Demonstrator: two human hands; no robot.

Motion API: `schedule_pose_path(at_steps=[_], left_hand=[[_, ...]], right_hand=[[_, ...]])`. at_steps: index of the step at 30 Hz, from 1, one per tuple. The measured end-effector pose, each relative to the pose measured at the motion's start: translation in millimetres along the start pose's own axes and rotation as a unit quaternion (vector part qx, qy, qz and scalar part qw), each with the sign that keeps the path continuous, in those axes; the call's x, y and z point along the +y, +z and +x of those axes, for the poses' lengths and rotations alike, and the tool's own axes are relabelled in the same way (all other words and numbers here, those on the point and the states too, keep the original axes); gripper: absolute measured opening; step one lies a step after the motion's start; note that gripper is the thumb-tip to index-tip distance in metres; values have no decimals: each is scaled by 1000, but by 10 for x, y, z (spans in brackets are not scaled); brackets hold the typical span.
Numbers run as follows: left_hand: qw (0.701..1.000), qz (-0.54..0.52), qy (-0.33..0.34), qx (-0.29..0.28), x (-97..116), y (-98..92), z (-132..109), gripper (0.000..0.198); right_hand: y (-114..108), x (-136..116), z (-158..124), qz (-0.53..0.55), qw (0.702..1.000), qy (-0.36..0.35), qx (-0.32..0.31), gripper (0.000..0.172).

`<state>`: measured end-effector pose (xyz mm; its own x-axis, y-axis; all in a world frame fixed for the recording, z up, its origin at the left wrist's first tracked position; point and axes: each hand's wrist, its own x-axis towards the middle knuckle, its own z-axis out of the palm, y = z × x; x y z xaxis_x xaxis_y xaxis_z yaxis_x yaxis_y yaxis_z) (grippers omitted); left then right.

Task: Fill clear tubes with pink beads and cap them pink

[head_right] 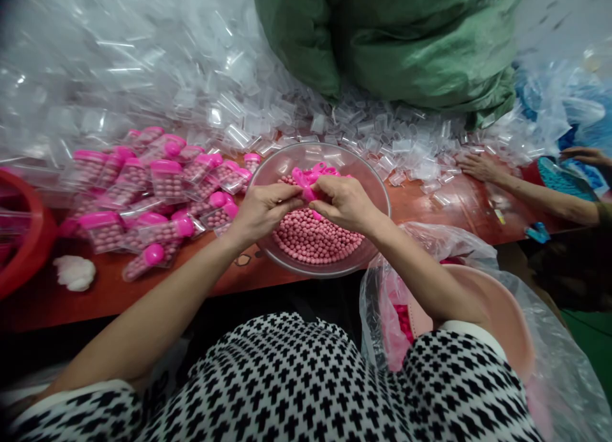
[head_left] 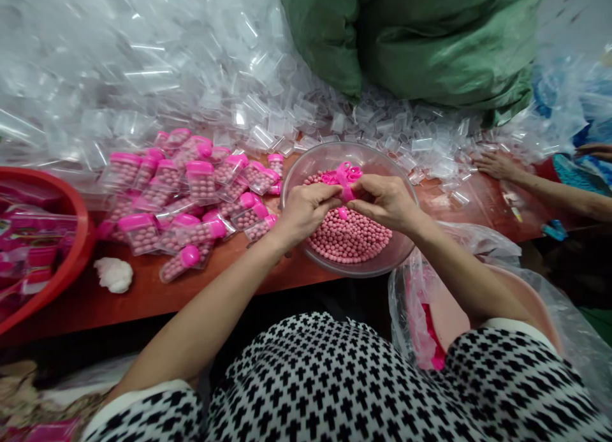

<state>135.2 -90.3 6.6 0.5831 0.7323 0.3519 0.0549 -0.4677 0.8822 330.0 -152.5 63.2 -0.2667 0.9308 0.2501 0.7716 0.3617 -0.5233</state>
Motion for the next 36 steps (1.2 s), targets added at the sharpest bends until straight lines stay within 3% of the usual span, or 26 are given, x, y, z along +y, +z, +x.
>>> schedule_pose_path(at_steps=[4,7,8,11,15,19,26,31,36], left_hand=[[997,69,29,-19,-21,-26,2,12],[997,67,0,-44,-29,-36,21,12],[997,61,-13,-54,-22,-36,30,12],[995,45,-34,-83,9,-31,45,14],[995,14,-65,-68,5,-34,39,24],[994,-52,-95,-12,-64,-31,50,32],[988,-95,-118,24,-126,34,88,23],[985,-101,-136,36,-118,29,83,20],[969,-197,-145,19,-110,48,101,17]], right_hand=[[71,132,25,-25,999,-9,-36,20],[32,177,38,-63,995,-10,-78,20],[-8,158,47,-94,992,-21,-84,27],[-155,49,98,-189,972,-96,-102,54],[-226,39,158,-243,948,-177,-107,48],[-53,208,83,-239,962,-134,-12,49],[423,210,-62,-213,974,-60,42,87],[508,222,4,-250,965,-57,48,78],[476,171,42,-273,961,-39,34,73]])
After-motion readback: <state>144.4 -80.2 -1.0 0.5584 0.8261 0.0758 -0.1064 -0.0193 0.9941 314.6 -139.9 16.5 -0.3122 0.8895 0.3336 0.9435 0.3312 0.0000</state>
